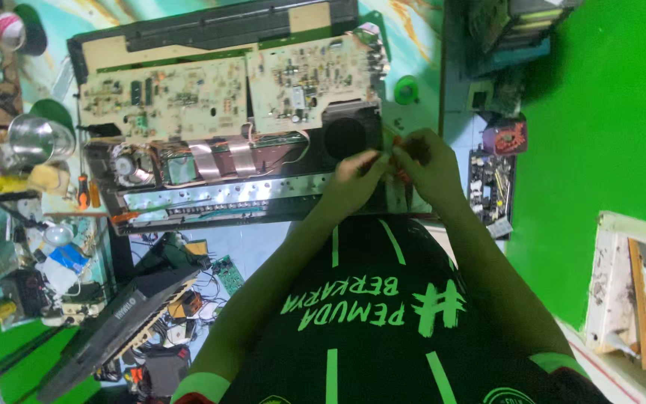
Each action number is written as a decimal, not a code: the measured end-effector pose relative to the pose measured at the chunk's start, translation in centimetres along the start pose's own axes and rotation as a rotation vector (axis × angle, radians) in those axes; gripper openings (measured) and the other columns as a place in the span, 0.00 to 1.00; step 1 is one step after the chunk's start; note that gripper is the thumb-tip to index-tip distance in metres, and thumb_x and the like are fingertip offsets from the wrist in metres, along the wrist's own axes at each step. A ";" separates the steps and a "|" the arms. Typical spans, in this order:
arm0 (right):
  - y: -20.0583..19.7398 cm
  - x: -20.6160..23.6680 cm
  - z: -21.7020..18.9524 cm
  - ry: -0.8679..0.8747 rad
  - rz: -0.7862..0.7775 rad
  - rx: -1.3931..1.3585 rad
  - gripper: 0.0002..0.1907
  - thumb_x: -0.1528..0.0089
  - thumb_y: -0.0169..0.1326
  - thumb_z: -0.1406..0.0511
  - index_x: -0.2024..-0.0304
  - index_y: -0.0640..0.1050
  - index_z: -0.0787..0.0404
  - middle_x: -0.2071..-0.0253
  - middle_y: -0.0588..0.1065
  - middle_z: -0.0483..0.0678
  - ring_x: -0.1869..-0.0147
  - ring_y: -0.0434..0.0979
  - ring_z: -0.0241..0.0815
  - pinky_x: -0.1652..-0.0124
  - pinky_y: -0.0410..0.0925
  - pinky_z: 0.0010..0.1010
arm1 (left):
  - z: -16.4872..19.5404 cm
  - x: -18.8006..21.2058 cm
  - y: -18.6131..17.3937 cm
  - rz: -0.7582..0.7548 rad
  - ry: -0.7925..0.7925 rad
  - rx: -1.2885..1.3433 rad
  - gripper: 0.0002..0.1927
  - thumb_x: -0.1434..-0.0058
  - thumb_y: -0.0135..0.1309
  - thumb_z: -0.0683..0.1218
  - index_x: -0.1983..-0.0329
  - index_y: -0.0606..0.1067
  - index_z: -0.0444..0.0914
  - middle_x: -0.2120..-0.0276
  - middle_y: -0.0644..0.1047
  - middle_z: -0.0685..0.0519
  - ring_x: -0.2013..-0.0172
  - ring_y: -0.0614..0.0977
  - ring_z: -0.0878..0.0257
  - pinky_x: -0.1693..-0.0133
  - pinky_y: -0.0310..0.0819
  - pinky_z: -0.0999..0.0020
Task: The person works on an open electronic device, using a screwdriver to remove and replace screws from an internal component, while also handling small wires and electronic parts by hand.
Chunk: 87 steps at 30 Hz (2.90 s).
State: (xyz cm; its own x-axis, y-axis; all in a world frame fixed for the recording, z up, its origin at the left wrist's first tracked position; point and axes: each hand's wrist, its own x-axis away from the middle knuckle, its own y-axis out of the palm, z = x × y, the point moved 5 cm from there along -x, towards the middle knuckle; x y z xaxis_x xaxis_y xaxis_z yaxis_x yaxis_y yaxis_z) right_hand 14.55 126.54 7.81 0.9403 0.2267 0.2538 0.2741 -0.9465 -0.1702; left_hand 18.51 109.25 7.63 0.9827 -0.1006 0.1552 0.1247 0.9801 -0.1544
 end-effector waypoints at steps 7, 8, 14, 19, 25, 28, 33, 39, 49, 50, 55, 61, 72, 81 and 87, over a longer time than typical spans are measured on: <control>5.0 1.3 -5.8 -0.121 -0.166 0.165 0.08 0.35 0.61 0.67 0.54 0.78 0.61 0.63 0.80 0.43 0.63 0.78 0.31 0.63 0.69 0.22 | 1.0 3.6 -4.9 0.047 -0.090 0.166 0.15 0.27 0.50 0.52 0.52 0.79 0.36 0.66 0.80 0.57 0.64 0.81 0.71 0.59 0.77 0.74; 6.0 1.5 -6.7 -0.146 -0.190 0.210 0.07 0.35 0.61 0.67 0.55 0.79 0.61 0.63 0.81 0.42 0.62 0.79 0.30 0.62 0.69 0.22 | 1.1 4.4 -5.7 0.060 -0.114 0.205 0.16 0.27 0.50 0.52 0.52 0.79 0.36 0.66 0.80 0.57 0.64 0.81 0.71 0.59 0.77 0.74; 12.8 3.8 -12.5 -0.412 -0.288 0.289 0.06 0.37 0.62 0.70 0.57 0.81 0.65 0.64 0.79 0.49 0.63 0.77 0.36 0.63 0.67 0.25 | 1.6 10.8 -11.0 0.170 -0.174 0.501 0.15 0.29 0.53 0.51 0.50 0.79 0.35 0.62 0.80 0.57 0.63 0.78 0.71 0.61 0.74 0.75; 20.0 7.0 -15.8 -0.579 -0.400 0.239 0.07 0.37 0.63 0.71 0.57 0.81 0.65 0.62 0.79 0.49 0.59 0.79 0.38 0.56 0.69 0.27 | 0.0 17.7 -15.7 0.319 -0.375 0.948 0.13 0.35 0.61 0.46 0.51 0.79 0.34 0.66 0.79 0.55 0.69 0.76 0.71 0.65 0.70 0.77; 29.2 11.8 -16.6 -0.568 -0.533 0.226 0.09 0.37 0.61 0.72 0.53 0.83 0.64 0.60 0.80 0.50 0.60 0.79 0.39 0.56 0.70 0.26 | -1.6 25.9 -21.4 0.459 -0.392 1.068 0.11 0.35 0.61 0.46 0.55 0.79 0.34 0.68 0.79 0.56 0.71 0.76 0.72 0.66 0.71 0.77; 33.5 13.9 -16.6 -0.566 -0.552 0.195 0.10 0.36 0.61 0.72 0.51 0.82 0.64 0.58 0.81 0.50 0.57 0.80 0.37 0.56 0.70 0.25 | -2.1 29.8 -23.9 0.537 -0.365 1.037 0.10 0.34 0.60 0.46 0.56 0.80 0.34 0.69 0.79 0.56 0.72 0.74 0.73 0.68 0.69 0.79; 38.9 15.6 -15.6 -0.306 -0.643 0.109 0.09 0.36 0.62 0.71 0.52 0.83 0.63 0.60 0.83 0.45 0.57 0.81 0.30 0.57 0.71 0.20 | -2.8 34.3 -27.1 0.627 -0.311 0.915 0.10 0.32 0.59 0.48 0.56 0.80 0.36 0.71 0.76 0.59 0.73 0.73 0.74 0.70 0.66 0.81; 43.0 15.6 -15.6 -0.190 -0.775 0.005 0.08 0.36 0.61 0.72 0.53 0.81 0.66 0.60 0.82 0.46 0.58 0.79 0.28 0.58 0.70 0.18 | -3.5 36.2 -30.5 0.636 -0.282 0.900 0.10 0.33 0.60 0.49 0.57 0.80 0.36 0.72 0.76 0.60 0.72 0.73 0.74 0.68 0.67 0.80; 48.3 10.9 -15.8 -0.219 -0.846 0.077 0.08 0.36 0.62 0.71 0.54 0.82 0.66 0.59 0.83 0.47 0.55 0.82 0.32 0.53 0.74 0.23 | -5.0 35.0 -35.5 0.673 -0.366 0.985 0.10 0.35 0.61 0.49 0.60 0.80 0.38 0.72 0.75 0.61 0.72 0.74 0.74 0.69 0.68 0.77; 48.7 10.1 -15.9 -0.228 -0.841 0.121 0.09 0.36 0.62 0.70 0.54 0.82 0.66 0.59 0.83 0.47 0.56 0.82 0.32 0.54 0.74 0.23 | -5.2 34.6 -36.1 0.680 -0.362 0.990 0.10 0.35 0.61 0.49 0.59 0.80 0.37 0.72 0.75 0.60 0.72 0.73 0.73 0.70 0.68 0.77; 50.2 6.8 -17.1 -0.259 -0.835 0.102 0.08 0.36 0.62 0.70 0.55 0.82 0.66 0.58 0.82 0.46 0.56 0.82 0.32 0.54 0.74 0.23 | -6.3 31.9 -38.6 0.672 -0.382 0.947 0.11 0.36 0.62 0.50 0.57 0.81 0.38 0.71 0.75 0.61 0.72 0.72 0.74 0.70 0.65 0.79; 51.2 3.4 -17.9 -0.253 -0.776 0.189 0.08 0.35 0.61 0.70 0.54 0.82 0.66 0.60 0.82 0.47 0.59 0.80 0.32 0.58 0.72 0.25 | -7.9 28.2 -41.2 0.682 -0.400 0.840 0.13 0.35 0.62 0.50 0.56 0.82 0.36 0.72 0.77 0.60 0.73 0.72 0.74 0.71 0.62 0.80; 53.7 -2.8 -13.7 -0.221 -0.504 0.345 0.09 0.34 0.63 0.65 0.54 0.83 0.63 0.61 0.82 0.50 0.62 0.77 0.38 0.60 0.70 0.29 | -10.0 22.7 -49.0 0.410 -0.244 -0.052 0.19 0.26 0.49 0.60 0.50 0.83 0.45 0.68 0.81 0.55 0.69 0.79 0.69 0.61 0.72 0.71; 59.1 -8.3 -8.8 -0.581 -0.119 0.732 0.11 0.36 0.62 0.63 0.52 0.83 0.61 0.57 0.80 0.55 0.54 0.80 0.56 0.56 0.72 0.46 | -12.9 18.4 -54.1 0.193 0.156 -1.006 0.29 0.32 0.54 0.61 0.31 0.68 0.46 0.76 0.77 0.51 0.73 0.80 0.53 0.56 0.72 0.47; 61.4 -8.0 -8.1 -0.505 -0.043 0.922 0.07 0.34 0.60 0.64 0.56 0.82 0.60 0.58 0.78 0.55 0.59 0.79 0.58 0.60 0.71 0.46 | -16.6 16.4 -54.3 -0.183 -0.187 -0.944 0.41 0.36 0.54 0.65 0.27 0.60 0.39 0.67 0.78 0.47 0.67 0.81 0.53 0.64 0.76 0.53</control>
State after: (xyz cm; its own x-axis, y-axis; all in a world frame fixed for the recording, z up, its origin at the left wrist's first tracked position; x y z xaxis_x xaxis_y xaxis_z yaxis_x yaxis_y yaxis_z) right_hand 22.21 64.73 3.00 0.8426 0.5265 -0.1136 0.1572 -0.4420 -0.8831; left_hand 30.15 51.55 2.39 0.9100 -0.1285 0.3942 0.4111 0.4039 -0.8172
